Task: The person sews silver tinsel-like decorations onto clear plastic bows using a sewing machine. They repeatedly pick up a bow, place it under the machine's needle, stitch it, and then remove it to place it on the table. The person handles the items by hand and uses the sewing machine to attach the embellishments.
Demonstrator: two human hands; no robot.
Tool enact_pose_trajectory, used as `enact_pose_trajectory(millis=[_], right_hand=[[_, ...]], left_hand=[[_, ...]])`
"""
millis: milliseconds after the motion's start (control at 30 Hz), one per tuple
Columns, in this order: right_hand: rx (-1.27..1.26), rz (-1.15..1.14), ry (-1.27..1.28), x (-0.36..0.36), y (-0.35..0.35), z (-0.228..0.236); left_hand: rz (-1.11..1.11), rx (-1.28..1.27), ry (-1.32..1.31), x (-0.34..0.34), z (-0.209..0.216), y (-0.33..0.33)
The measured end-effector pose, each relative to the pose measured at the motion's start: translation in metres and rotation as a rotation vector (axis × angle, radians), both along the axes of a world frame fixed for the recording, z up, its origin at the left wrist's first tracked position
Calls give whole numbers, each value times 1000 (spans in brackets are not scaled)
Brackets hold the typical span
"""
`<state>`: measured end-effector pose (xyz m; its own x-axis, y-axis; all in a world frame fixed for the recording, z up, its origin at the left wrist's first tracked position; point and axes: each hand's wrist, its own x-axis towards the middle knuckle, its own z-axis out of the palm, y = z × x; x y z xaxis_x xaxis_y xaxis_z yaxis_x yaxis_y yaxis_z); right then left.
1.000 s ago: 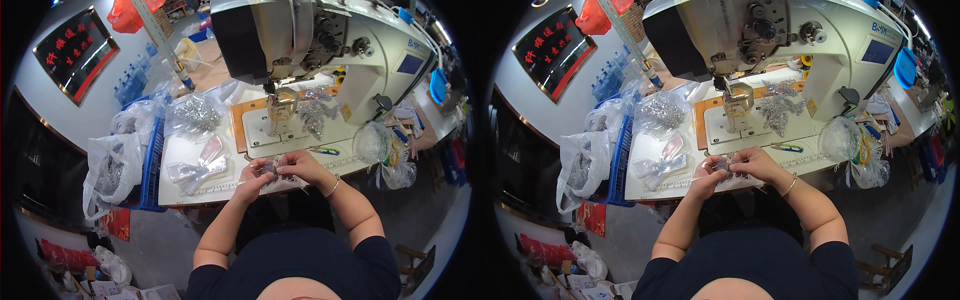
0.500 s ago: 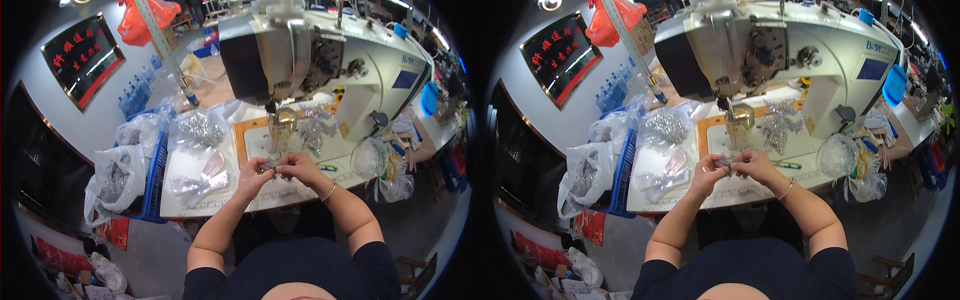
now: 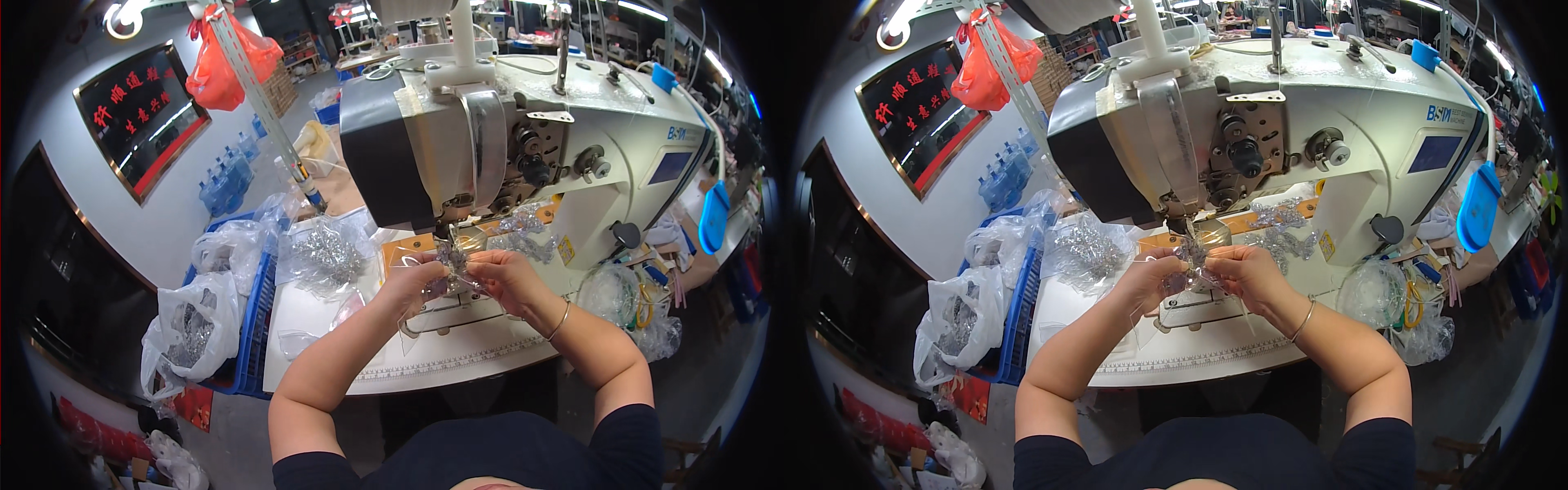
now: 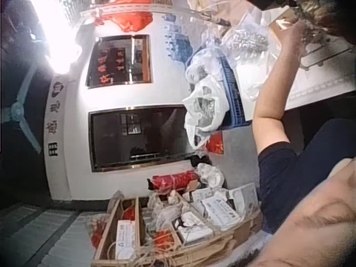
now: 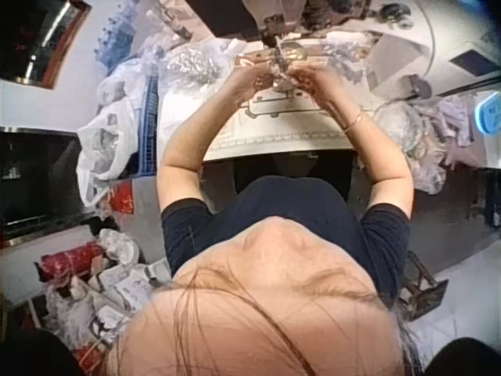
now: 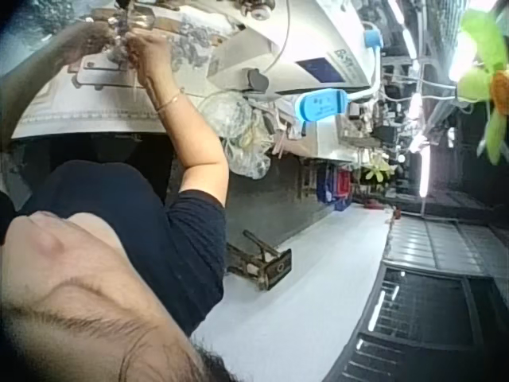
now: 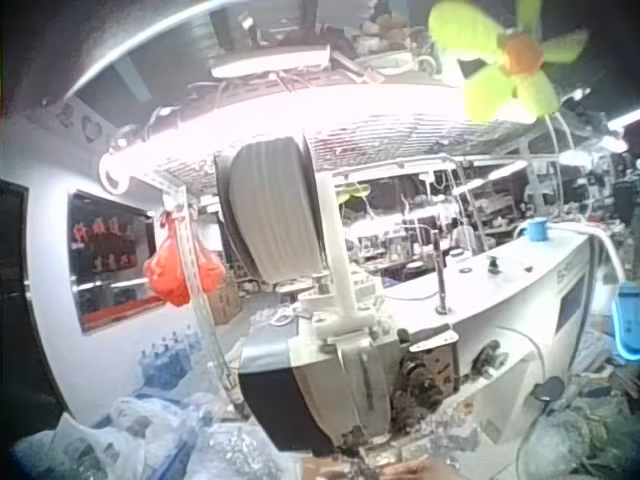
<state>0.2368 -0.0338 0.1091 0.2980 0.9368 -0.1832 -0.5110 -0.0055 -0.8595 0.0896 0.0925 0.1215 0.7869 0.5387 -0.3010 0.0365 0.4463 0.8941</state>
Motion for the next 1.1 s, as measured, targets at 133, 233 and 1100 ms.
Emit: enact_pose_trajectory(millis=[133,233,1100], right_hand=[[-4,-82,-22,1,6,8],[22,-77,-43,7,13,13],[-72,-400,-994,10,32,27]], left_hand=[[21,-13,0,2,7,3],[8,28,9,7,11,13],[25,190,11,13,41,25]])
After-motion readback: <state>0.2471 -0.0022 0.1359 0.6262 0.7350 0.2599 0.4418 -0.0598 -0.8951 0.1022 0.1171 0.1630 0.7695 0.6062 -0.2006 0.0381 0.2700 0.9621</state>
